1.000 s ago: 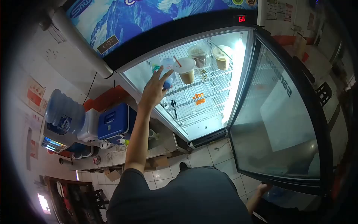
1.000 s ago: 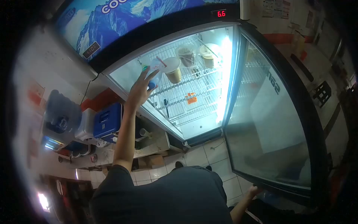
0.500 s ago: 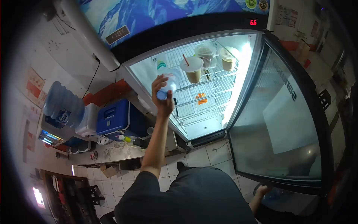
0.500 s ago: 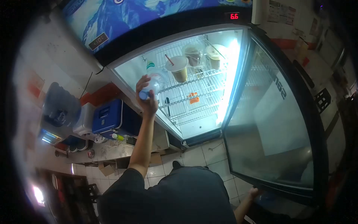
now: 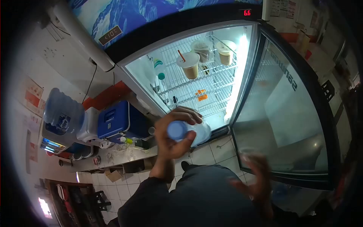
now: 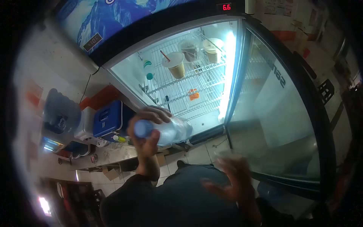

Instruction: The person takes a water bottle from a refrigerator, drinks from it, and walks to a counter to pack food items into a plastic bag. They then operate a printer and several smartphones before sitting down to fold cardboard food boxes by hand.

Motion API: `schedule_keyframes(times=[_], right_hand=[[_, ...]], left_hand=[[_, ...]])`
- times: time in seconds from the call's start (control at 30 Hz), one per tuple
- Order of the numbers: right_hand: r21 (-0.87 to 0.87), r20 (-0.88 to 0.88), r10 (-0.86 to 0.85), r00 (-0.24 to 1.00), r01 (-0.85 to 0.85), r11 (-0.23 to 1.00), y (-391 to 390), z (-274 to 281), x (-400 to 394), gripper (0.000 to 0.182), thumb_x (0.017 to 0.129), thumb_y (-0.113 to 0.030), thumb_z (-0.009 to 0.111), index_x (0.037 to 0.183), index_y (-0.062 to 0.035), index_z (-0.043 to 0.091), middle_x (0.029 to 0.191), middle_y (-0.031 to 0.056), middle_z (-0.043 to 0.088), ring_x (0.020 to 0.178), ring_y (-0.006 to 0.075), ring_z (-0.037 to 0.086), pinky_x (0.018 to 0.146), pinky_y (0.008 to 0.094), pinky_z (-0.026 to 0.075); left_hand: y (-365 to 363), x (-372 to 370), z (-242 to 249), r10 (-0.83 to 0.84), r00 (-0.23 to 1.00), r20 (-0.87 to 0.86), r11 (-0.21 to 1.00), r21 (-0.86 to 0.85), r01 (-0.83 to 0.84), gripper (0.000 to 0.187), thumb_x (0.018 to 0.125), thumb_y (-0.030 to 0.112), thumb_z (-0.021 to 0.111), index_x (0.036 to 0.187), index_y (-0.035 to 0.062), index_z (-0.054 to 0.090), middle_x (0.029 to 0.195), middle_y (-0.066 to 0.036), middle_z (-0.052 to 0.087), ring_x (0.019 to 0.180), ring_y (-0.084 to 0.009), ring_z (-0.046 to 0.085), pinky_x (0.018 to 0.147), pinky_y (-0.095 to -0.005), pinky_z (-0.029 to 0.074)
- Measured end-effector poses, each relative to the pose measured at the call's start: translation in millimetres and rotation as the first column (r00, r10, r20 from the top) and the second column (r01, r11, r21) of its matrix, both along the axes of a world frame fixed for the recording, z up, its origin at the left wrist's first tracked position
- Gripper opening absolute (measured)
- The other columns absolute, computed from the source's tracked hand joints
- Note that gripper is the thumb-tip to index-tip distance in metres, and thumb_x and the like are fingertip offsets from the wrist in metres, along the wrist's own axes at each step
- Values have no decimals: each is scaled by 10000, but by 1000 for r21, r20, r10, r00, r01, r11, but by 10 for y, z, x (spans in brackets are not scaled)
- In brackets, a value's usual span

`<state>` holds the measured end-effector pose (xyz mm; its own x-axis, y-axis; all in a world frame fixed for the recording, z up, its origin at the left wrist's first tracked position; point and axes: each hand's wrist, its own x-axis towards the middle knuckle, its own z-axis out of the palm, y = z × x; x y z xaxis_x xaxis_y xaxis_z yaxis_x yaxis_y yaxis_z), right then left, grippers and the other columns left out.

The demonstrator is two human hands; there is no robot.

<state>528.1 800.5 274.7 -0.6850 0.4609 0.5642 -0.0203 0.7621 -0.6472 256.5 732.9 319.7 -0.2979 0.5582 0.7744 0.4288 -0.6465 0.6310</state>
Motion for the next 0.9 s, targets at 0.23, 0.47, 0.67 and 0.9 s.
schedule_keyframes(times=[0.23, 0.47, 0.67, 0.9], right_hand=[[-421, -5, 362, 932, -330, 845, 67, -605, -1037, 912, 686, -338, 886, 1386, -35, 385, 1280, 259, 540, 1193, 415, 550, 965, 503, 456], [-20, 193, 386, 902, -390, 921, -50, -342, -1190, 671, 817, -354, 783, 1279, 4, 453, 996, 160, 631, 895, 357, 662, 794, 448, 525], [116, 255, 281, 925, -318, 941, -443, 106, -1326, 368, 904, -307, 686, 1095, -27, 545, 832, 104, 609, 707, 257, 659, 663, 358, 532], [233, 426, 396, 813, -522, 821, -954, 101, -1630, 231, 941, -207, 612, 1005, 6, 548, 820, 119, 557, 750, 270, 644, 678, 373, 530]], left_hand=[[-222, 285, -607, -158, 920, 359, 962, -153, 225, 432, 801, 136, 774, 1126, 6, 522, 1068, -166, 638, 1062, -267, 623, 916, -400, 489], [-739, 267, -1101, 149, 919, 365, 917, -398, 9, 649, 689, 91, 878, 1202, 50, 482, 1142, -145, 633, 1118, -234, 604, 942, -390, 488], [-1126, 156, -1036, 308, 919, -244, 772, -500, -392, 624, 642, 103, 855, 1179, 55, 542, 1088, -152, 616, 982, -352, 640, 820, -395, 529], [-1915, 113, -959, 392, 869, -302, 678, -544, -494, 619, 640, 110, 852, 1179, 53, 554, 1093, -148, 618, 976, -359, 642, 809, -400, 523]])
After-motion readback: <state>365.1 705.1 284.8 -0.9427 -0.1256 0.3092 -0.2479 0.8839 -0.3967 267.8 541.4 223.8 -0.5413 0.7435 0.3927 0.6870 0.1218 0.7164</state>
